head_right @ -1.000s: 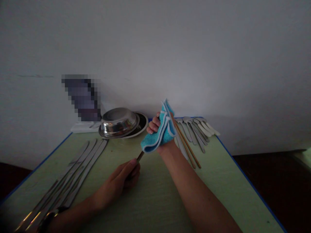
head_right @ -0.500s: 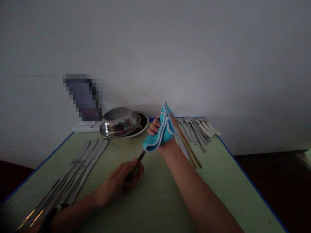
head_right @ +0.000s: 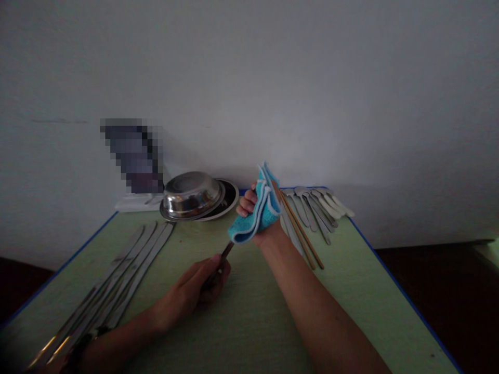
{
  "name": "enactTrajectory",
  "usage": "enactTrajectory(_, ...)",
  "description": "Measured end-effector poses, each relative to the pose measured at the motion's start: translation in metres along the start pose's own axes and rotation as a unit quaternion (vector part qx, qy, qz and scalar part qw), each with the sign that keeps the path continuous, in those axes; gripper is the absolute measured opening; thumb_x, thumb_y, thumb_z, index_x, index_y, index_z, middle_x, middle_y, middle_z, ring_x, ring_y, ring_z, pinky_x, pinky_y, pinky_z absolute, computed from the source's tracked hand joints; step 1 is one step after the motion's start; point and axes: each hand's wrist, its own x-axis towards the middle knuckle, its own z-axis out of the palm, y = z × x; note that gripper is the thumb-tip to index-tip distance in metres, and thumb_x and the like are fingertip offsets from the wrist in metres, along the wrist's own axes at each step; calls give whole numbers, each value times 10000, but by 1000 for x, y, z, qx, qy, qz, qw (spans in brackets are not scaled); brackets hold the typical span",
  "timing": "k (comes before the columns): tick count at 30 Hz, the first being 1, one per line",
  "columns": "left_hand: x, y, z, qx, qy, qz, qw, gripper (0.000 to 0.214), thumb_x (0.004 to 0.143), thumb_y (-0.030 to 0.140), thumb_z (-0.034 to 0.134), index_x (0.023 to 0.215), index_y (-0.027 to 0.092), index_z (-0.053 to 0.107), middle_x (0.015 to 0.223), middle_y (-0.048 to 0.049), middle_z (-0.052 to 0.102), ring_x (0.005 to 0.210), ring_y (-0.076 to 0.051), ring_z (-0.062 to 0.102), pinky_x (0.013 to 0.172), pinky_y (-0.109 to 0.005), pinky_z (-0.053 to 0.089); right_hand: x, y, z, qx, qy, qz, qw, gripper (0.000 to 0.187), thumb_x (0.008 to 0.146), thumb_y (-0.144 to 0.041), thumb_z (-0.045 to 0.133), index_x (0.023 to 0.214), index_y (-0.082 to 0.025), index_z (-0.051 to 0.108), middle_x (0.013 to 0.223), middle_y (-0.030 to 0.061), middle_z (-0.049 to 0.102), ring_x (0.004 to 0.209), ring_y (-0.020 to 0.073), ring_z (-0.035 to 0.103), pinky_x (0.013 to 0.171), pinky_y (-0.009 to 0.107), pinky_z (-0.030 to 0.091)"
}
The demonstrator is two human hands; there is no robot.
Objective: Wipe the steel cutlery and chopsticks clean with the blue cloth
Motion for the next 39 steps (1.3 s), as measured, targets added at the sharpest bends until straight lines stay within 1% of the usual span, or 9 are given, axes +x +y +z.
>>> enactTrajectory(4, 0, 2, 1, 4, 9, -3, 1000, 397, 839, 537, 374, 685, 180, 452, 471, 90, 307, 387, -63, 246, 366, -191, 190, -2, 0, 1, 6, -3, 0, 1000, 337, 872, -392, 314, 644, -192, 462, 440, -90, 298, 354, 55, 244, 351, 166, 267)
enactTrajectory(9, -1, 2, 1, 23, 11, -5, 1000, 420, 847, 536, 356, 644, 177, 437, 465, 81, 323, 392, -62, 271, 367, -188, 203, -1, 0, 0, 27, 2, 6, 1000, 414, 897, -380, 214, 640, -182, 470, 432, -84, 319, 346, 54, 264, 347, 164, 269)
enactTrajectory(14, -1, 1, 1, 16, 5, 2, 1000, 418, 856, 526, 354, 643, 176, 436, 463, 82, 322, 388, -59, 265, 358, -183, 194, -2, 0, 1, 28, 5, 7, 1000, 337, 879, -358, 309, 640, -181, 469, 434, -88, 324, 348, 50, 273, 351, 159, 272)
enactTrajectory(20, 0, 0, 1, 11, 4, -2, 1000, 426, 843, 549, 361, 650, 178, 437, 462, 82, 324, 389, -61, 267, 355, -184, 199, -2, 0, 0, 35, 5, 7, 999, 348, 883, -334, 284, 640, -176, 479, 427, -86, 324, 346, 49, 276, 350, 157, 275)
enactTrajectory(23, 0, 0, 1, 8, 1, 0, 1000, 422, 839, 550, 370, 650, 178, 432, 465, 88, 316, 386, -57, 255, 354, -183, 198, 0, 1, -2, 37, 8, 10, 999, 348, 879, -350, 294, 637, -180, 478, 430, -86, 319, 346, 51, 272, 345, 158, 282)
enactTrajectory(26, 0, 0, 1, 15, -3, 2, 1000, 424, 844, 549, 368, 653, 176, 431, 473, 86, 326, 391, -56, 264, 355, -181, 208, 2, 3, -4, 37, 7, 6, 999, 358, 876, -373, 294, 633, -185, 476, 430, -88, 295, 342, 54, 247, 329, 157, 261)
enactTrajectory(29, 0, 2, 1, 22, -4, 6, 1000, 432, 849, 549, 360, 639, 176, 420, 480, 82, 336, 395, -53, 276, 359, -177, 221, 2, 7, -7, 36, -9, 0, 999, 355, 859, -407, 330, 619, -189, 474, 435, -92, 261, 343, 55, 212, 312, 156, 223)
enactTrajectory(32, 0, 1, 2, 16, -1, 4, 1000, 431, 849, 555, 360, 654, 176, 426, 477, 84, 334, 390, -52, 275, 353, -171, 220, 0, 14, -7, 38, -23, 2, 999, 353, 836, -443, 376, 607, -192, 474, 444, -95, 232, 350, 54, 190, 307, 154, 210)
enactTrajectory(39, 3, -1, -2, -31, 6, -6, 999, 393, 836, 546, 399, 670, 189, 409, 482, 96, 319, 379, -48, 243, 334, -156, 218, -7, 39, -3, 38, -15, 36, 999, 385, 774, -511, 461, 555, -195, 433, 429, -105, 206, 341, 42, 130, 281, 150, 185)
